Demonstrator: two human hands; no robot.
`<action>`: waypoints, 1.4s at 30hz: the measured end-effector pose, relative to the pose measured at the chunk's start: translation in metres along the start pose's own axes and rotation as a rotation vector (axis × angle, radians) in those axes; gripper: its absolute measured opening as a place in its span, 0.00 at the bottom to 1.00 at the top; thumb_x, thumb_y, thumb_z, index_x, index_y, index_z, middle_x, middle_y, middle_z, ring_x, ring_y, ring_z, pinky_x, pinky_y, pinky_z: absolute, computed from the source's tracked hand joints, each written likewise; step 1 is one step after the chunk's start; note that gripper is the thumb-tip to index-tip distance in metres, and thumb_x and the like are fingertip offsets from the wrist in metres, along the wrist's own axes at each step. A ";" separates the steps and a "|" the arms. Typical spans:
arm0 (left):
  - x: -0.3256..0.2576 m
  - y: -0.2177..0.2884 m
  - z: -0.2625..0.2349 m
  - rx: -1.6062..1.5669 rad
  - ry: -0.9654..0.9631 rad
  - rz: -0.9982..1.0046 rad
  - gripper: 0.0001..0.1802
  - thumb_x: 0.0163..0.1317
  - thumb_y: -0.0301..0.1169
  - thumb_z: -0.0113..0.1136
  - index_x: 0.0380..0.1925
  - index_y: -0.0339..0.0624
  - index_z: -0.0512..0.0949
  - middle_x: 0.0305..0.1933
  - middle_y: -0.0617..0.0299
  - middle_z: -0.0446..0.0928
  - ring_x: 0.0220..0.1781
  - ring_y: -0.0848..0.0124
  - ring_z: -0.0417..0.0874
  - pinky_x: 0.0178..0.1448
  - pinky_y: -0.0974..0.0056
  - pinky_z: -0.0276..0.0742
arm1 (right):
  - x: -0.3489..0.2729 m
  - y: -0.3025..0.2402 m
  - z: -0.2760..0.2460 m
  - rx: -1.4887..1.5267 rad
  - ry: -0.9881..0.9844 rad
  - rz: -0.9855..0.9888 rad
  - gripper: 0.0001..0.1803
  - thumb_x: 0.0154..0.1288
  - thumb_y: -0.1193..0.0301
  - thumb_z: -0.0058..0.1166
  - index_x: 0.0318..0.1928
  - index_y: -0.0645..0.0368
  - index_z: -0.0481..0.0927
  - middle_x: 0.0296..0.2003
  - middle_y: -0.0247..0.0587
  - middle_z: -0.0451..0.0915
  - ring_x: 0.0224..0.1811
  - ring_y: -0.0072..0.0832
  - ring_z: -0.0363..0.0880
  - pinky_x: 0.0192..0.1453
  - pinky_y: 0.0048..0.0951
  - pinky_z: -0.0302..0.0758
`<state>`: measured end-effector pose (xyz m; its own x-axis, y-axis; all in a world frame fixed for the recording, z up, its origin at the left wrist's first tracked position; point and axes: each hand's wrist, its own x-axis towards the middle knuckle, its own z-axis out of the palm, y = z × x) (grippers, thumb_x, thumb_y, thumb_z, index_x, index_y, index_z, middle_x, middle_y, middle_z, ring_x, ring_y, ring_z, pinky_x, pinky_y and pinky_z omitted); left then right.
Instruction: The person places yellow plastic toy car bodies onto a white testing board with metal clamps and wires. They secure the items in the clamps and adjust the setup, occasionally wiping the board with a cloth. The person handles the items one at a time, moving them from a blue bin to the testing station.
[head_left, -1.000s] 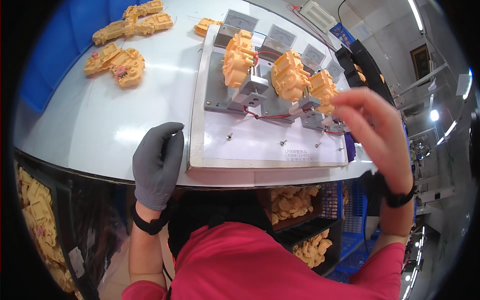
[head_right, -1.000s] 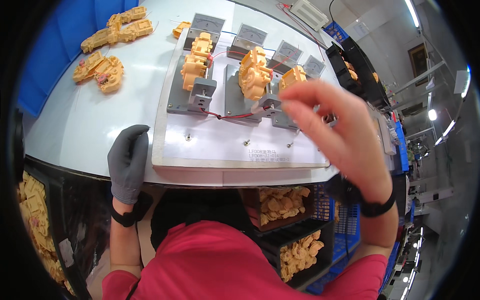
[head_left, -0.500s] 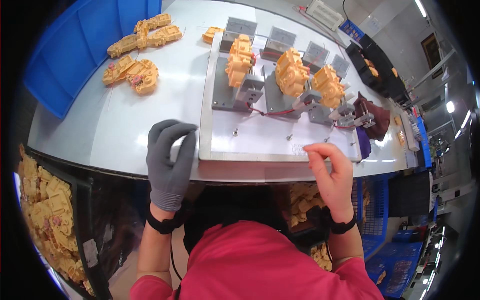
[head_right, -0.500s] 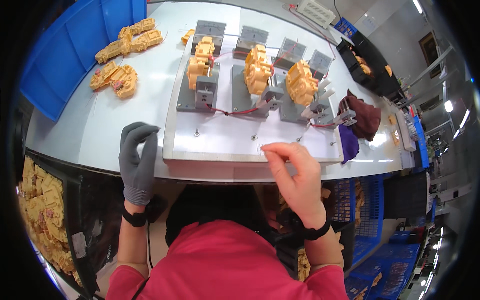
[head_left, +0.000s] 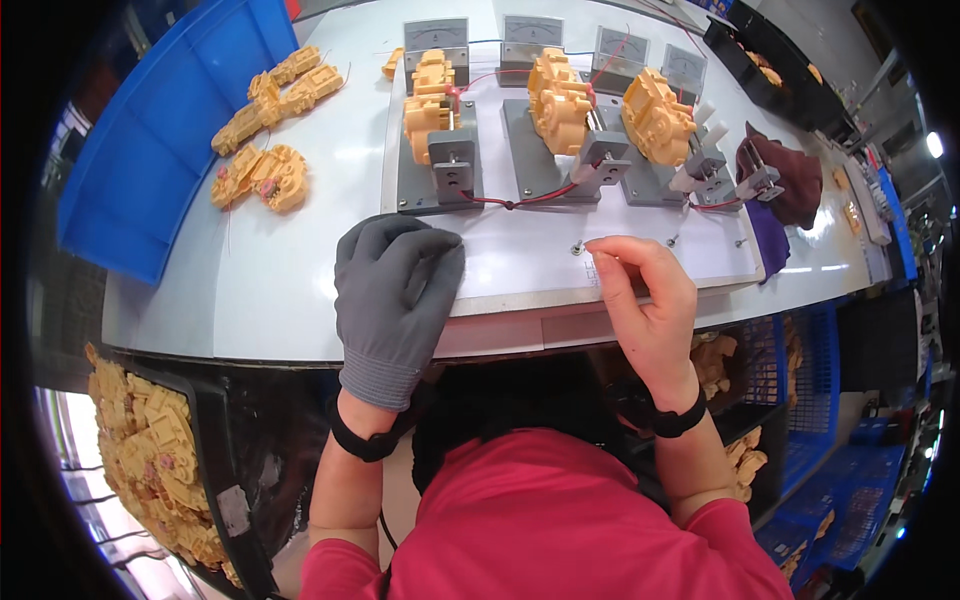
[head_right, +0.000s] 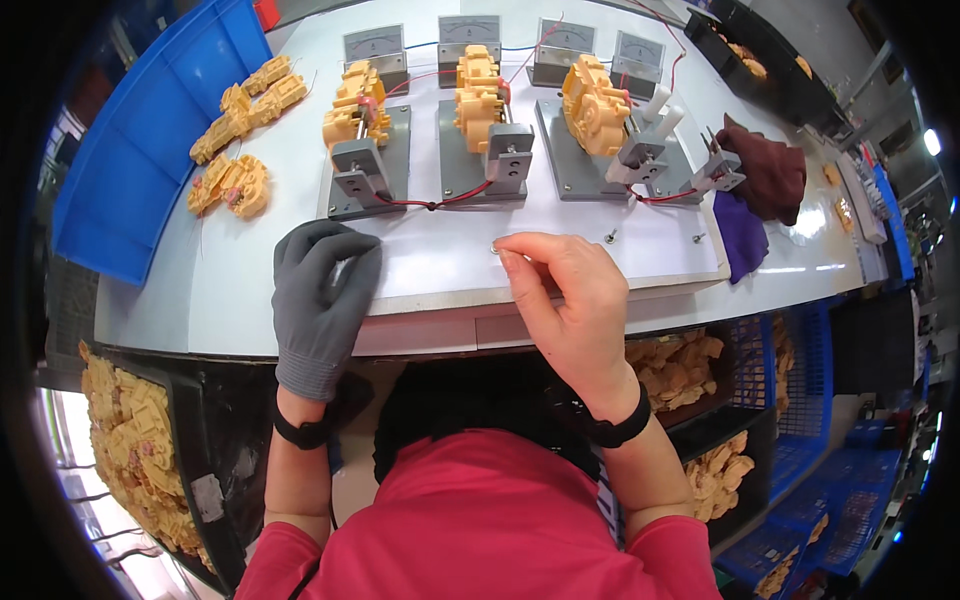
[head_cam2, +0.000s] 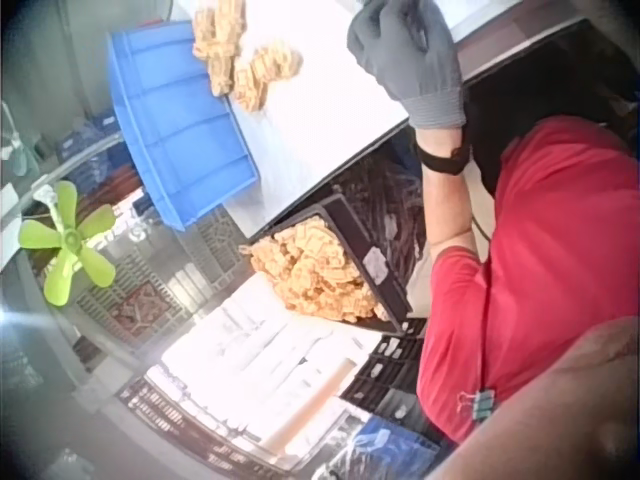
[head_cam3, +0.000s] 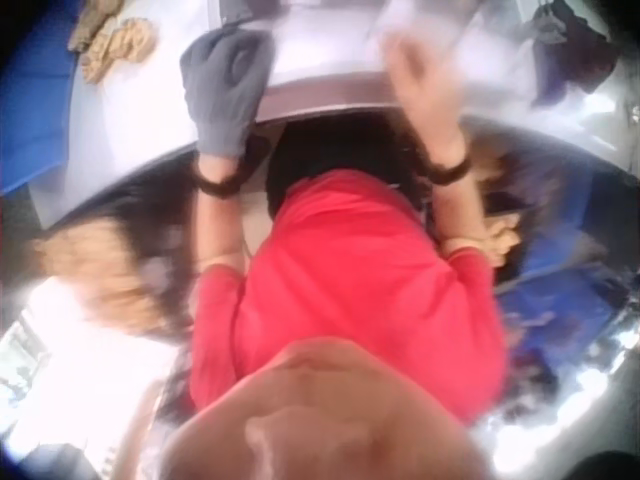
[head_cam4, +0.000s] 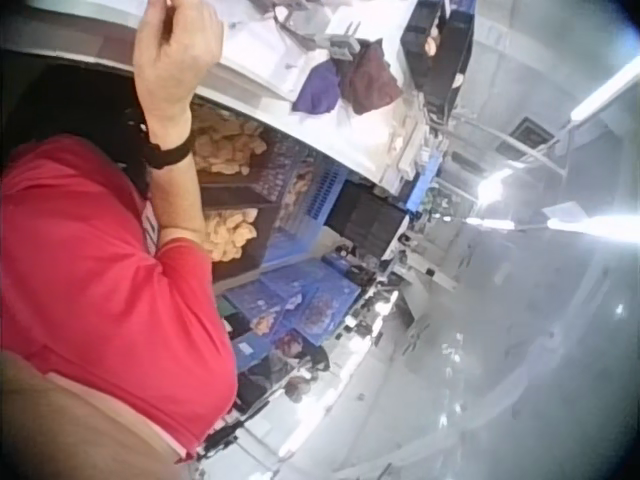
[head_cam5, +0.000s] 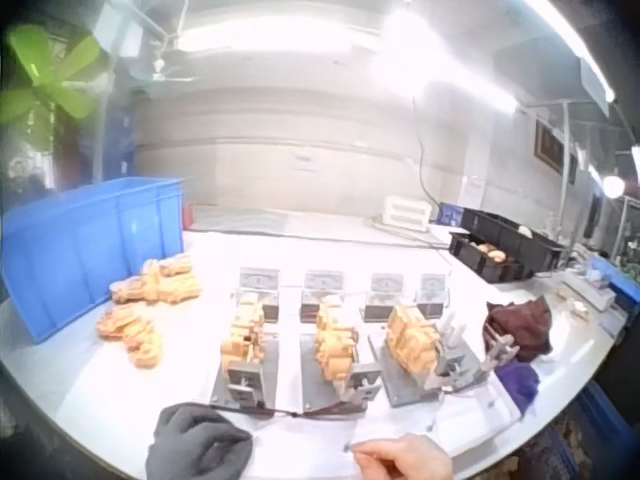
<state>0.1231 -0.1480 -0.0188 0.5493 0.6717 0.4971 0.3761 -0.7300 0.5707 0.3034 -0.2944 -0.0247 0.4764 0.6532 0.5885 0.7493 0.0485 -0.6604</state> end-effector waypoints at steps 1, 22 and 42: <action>0.000 -0.001 0.001 0.004 -0.004 0.005 0.07 0.58 0.25 0.66 0.38 0.40 0.84 0.45 0.56 0.79 0.53 0.58 0.77 0.59 0.58 0.72 | 0.000 0.000 0.000 -0.013 0.011 -0.005 0.05 0.63 0.77 0.63 0.40 0.58 0.85 0.30 0.35 0.83 0.27 0.28 0.78 0.35 0.28 0.73; -0.008 0.001 0.009 -0.153 0.040 -0.109 0.06 0.57 0.22 0.67 0.35 0.40 0.82 0.42 0.58 0.78 0.55 0.59 0.75 0.60 0.57 0.70 | 0.005 0.005 0.000 -0.073 0.064 -0.140 0.08 0.59 0.77 0.65 0.39 0.54 0.84 0.23 0.30 0.78 0.21 0.27 0.72 0.29 0.30 0.65; -0.009 0.001 0.011 -0.180 0.066 -0.112 0.06 0.57 0.22 0.67 0.36 0.39 0.83 0.43 0.57 0.79 0.55 0.59 0.76 0.61 0.57 0.70 | 0.005 0.001 0.002 -0.096 0.053 -0.074 0.06 0.62 0.75 0.64 0.39 0.55 0.83 0.25 0.33 0.78 0.23 0.30 0.74 0.31 0.31 0.68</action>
<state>0.1270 -0.1558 -0.0302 0.4591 0.7582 0.4629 0.2889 -0.6202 0.7293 0.3061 -0.2895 -0.0233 0.4397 0.6096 0.6596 0.8228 0.0212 -0.5680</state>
